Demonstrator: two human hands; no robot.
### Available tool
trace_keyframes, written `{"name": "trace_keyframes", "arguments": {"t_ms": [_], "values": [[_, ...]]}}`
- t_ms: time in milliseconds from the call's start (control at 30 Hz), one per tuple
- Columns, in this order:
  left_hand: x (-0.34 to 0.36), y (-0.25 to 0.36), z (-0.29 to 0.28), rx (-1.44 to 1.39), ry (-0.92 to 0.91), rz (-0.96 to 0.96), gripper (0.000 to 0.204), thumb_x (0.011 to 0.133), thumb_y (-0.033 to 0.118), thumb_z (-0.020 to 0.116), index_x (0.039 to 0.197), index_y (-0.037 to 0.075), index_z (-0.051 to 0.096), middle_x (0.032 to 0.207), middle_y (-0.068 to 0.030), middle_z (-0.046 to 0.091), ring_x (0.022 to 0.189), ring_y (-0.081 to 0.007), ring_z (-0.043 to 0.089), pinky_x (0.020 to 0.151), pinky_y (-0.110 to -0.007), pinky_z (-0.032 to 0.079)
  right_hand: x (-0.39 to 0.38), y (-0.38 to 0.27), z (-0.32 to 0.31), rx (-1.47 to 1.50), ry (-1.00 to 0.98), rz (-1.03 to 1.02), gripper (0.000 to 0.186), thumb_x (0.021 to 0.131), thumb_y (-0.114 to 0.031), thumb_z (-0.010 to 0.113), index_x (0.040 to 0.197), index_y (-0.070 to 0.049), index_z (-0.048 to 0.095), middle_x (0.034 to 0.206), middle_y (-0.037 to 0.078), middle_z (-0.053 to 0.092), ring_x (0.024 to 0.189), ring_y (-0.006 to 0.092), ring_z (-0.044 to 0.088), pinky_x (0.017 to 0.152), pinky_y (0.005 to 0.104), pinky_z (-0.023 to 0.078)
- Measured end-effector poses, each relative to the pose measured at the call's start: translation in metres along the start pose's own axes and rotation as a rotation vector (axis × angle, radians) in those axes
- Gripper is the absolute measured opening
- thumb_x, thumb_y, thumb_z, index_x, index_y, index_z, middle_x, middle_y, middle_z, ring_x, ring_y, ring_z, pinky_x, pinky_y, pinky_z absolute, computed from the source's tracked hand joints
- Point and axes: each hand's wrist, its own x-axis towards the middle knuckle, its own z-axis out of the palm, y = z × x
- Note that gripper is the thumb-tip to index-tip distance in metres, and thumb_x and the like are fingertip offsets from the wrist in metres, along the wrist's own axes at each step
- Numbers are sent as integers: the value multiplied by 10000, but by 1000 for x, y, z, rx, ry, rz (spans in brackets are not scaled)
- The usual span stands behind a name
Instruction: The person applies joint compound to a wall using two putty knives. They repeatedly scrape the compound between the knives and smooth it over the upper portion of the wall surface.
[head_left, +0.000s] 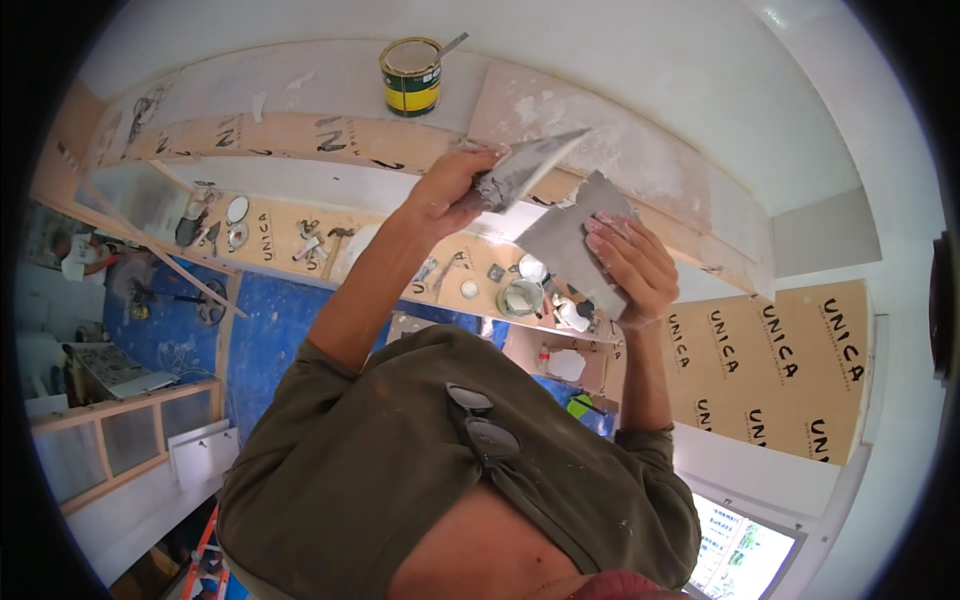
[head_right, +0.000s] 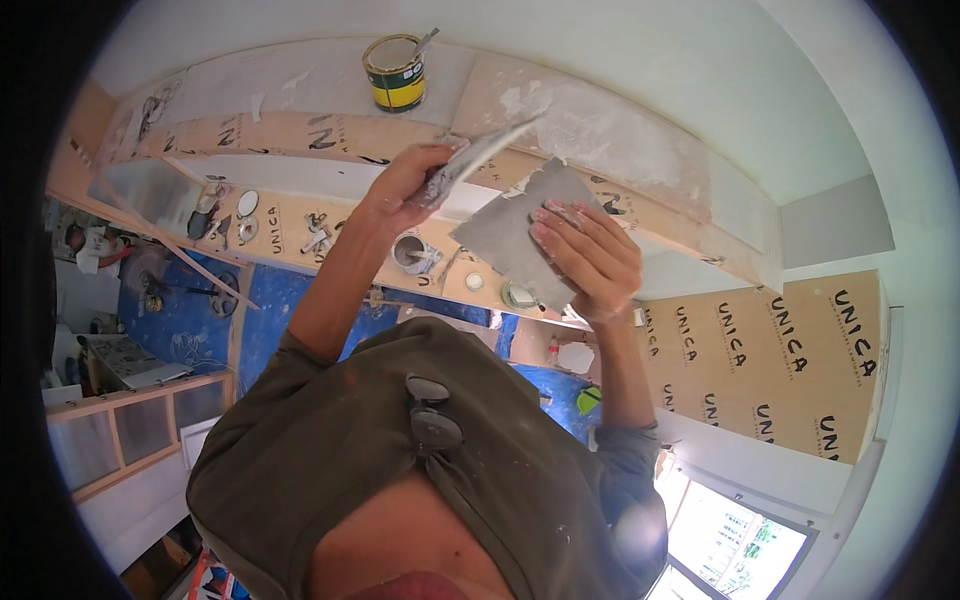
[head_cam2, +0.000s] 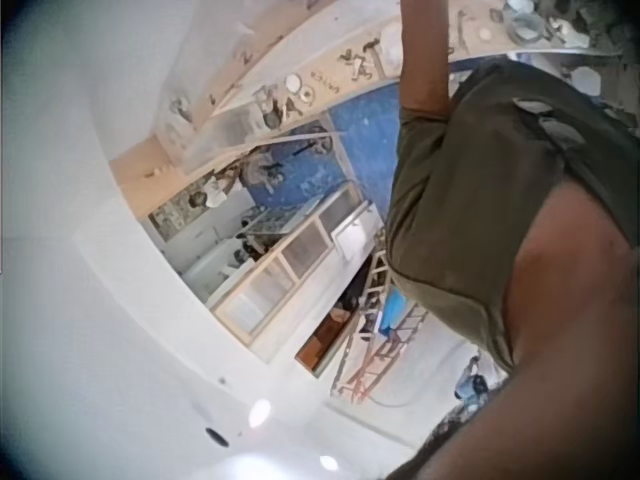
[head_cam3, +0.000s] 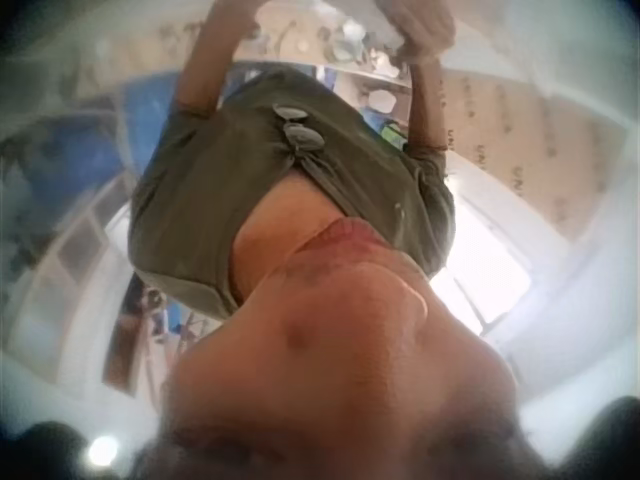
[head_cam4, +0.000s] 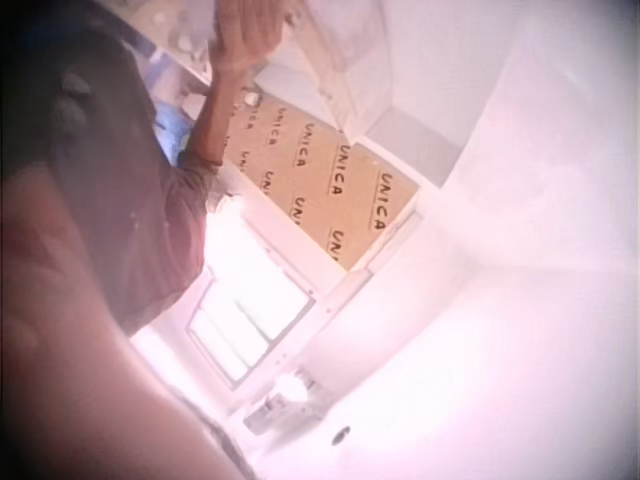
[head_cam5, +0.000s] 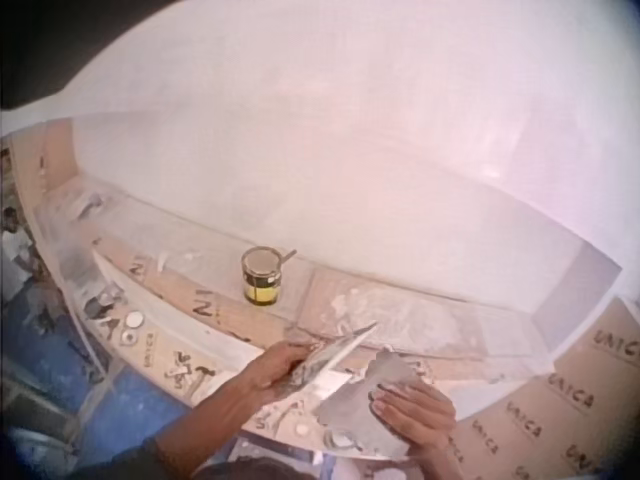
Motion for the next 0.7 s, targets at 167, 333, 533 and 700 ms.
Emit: {"name": "trace_keyframes", "arguments": {"t_ms": [167, 333, 533, 700], "values": [[-3, 0, -2, 259, 11, 100, 294, 927, 158, 552, 1085, -88, 581, 890, -82, 668, 717, -84, 629, 617, -223, 521, 44, 19, -26, 63, -145, 76, 269, 662, 33, 653, 923, -16, 694, 912, 121, 696, 829, 271, 675, 741, 333, 527], [2, -5, -12, 447, 33, -65, 288, 896, 102, 577, 1080, -119, 575, 943, -132, 662, 762, -119, 636, 653, -249, 532, 55, 48, -11, 253, -631, 126, 239, 695, 62, 616, 913, -12, 679, 861, 135, 677, 719, 307, 637, 621, 349, 497], [26, -61, -68, 220, 37, -440, 220, 871, 23, 565, 1021, -138, 559, 950, -180, 631, 837, -213, 669, 701, -312, 592, 26, 65, 11, 215, -713, 120, 124, 774, -10, 650, 893, 24, 654, 745, 149, 649, 675, 274, 595, 656, 344, 470], [36, -84, -130, 76, -1, -553, 255, 905, 50, 514, 1088, -121, 566, 1022, -143, 631, 647, -62, 587, 467, -166, 463, -2, 85, 29, 616, -1095, 692, 198, 811, -153, 688, 940, -6, 656, 811, 71, 654, 773, 180, 566, 709, 310, 442]]}}
